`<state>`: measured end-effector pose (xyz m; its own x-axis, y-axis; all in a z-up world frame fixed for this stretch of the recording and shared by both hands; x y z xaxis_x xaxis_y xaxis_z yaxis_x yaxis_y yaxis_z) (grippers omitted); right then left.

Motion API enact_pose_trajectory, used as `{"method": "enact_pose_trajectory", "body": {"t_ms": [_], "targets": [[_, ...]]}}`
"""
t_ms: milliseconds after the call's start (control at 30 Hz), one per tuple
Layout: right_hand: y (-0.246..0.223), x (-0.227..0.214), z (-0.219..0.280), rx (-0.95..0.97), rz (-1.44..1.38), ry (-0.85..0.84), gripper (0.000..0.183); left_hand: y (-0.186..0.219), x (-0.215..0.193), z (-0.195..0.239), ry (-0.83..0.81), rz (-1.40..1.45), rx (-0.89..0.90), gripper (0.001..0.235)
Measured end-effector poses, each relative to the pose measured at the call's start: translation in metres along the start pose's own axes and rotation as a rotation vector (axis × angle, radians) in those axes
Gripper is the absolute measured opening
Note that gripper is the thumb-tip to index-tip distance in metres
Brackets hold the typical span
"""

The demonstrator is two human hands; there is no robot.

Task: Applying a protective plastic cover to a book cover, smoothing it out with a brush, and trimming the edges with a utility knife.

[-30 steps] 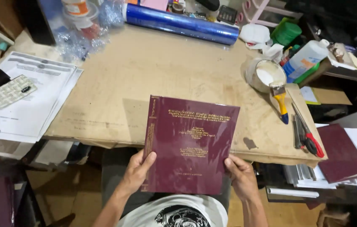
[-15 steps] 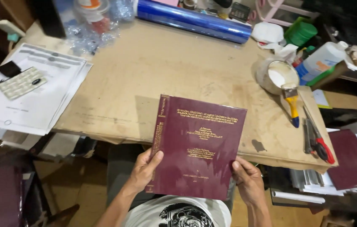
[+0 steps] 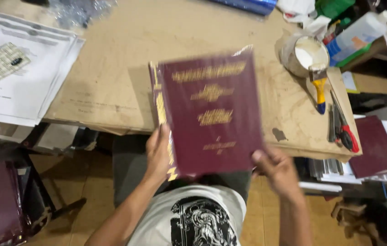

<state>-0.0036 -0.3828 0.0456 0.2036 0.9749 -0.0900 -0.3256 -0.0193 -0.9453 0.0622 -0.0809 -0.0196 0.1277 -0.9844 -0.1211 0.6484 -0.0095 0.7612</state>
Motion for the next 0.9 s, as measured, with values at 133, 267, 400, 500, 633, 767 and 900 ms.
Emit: {"method": "enact_pose_trajectory", "body": {"t_ms": [133,267,400,500,633,767,900], "targets": [[-0.098,0.011,0.024,-0.488,0.010,0.157,0.033,0.056,0.046,-0.011,-0.180,0.201,0.328,0.078],[-0.132,0.009,0.044,-1.061,0.541,0.059,0.033,0.115,0.076,-0.040,-0.368,0.160,0.397,0.065],[-0.043,0.002,0.020,-1.247,0.865,0.028,0.049,0.094,0.020,-0.063,-0.367,0.607,0.236,0.063],[0.013,0.009,0.008,-1.160,0.993,-0.027,0.037,0.074,-0.032,-0.081,-0.254,0.433,0.455,0.068],[0.037,0.016,-0.016,-1.145,1.139,0.027,0.042,0.088,-0.049,-0.042,-0.118,-0.078,0.816,0.057],[0.015,0.020,-0.060,-1.137,1.116,0.055,0.037,0.089,-0.040,-0.029,0.001,-0.480,0.923,0.046],[-0.003,0.022,-0.081,-1.171,1.093,0.073,0.030,0.090,-0.030,-0.022,-0.029,-0.625,1.047,0.048]]}}
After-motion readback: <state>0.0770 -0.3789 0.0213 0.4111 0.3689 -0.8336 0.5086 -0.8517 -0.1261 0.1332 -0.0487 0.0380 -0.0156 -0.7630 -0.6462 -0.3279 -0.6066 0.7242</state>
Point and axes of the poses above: each hand's wrist, its own z-axis away from the middle knuckle, its own x-axis out of the palm, y = z × x, the point moved 5 cm from there along -z, towards the middle knuckle, and after that the axes turned 14 degrees about -z, right-handed, at the moved point
